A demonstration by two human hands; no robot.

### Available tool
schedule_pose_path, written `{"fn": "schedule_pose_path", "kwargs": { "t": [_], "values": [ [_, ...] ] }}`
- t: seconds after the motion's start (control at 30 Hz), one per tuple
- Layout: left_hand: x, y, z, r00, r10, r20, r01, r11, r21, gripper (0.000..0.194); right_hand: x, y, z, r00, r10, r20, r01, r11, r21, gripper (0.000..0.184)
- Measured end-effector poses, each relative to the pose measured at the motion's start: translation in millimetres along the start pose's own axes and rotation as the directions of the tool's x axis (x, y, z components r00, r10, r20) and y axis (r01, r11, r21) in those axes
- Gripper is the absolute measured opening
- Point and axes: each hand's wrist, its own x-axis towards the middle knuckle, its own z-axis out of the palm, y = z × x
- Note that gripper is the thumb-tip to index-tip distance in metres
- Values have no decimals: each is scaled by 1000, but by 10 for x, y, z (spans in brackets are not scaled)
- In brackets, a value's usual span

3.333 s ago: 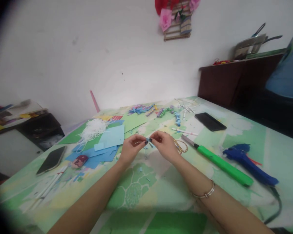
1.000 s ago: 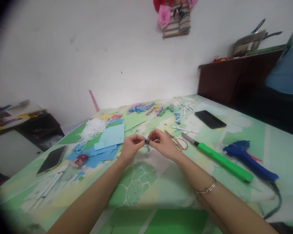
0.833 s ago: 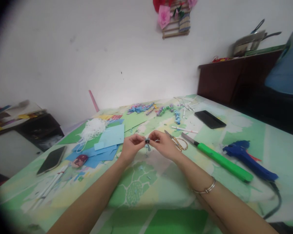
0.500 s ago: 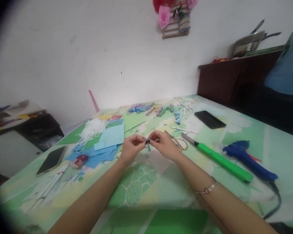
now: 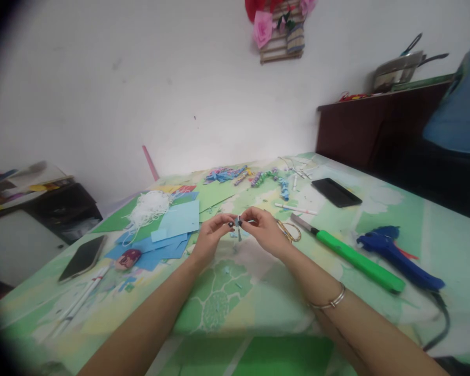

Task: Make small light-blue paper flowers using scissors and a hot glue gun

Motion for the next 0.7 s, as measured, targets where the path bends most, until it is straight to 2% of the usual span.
{"fn": "schedule_pose_path", "kwargs": {
  "t": [0.17, 0.33, 0.53, 0.7],
  "values": [
    [11, -50, 2, 1000, -22, 12, 23, 998, -54, 8, -12, -33, 12, 999, 27, 26, -27, 999, 26, 13],
    [5, -63, 9, 999, -28, -26, 26, 995, -94, 17, -6, -15, 2, 998, 55, 19, -57, 995, 80, 10],
    [9, -26, -3, 985, -75, -155, 12, 929, -371, 15, 13, 14, 1, 995, 89, 32, -94, 981, 169, 12],
    [45, 22, -49, 959, -189, -209, 47, 837, -545, 14, 24, 33, -5, 993, 115, 7, -115, 976, 183, 11]
  ]
}}
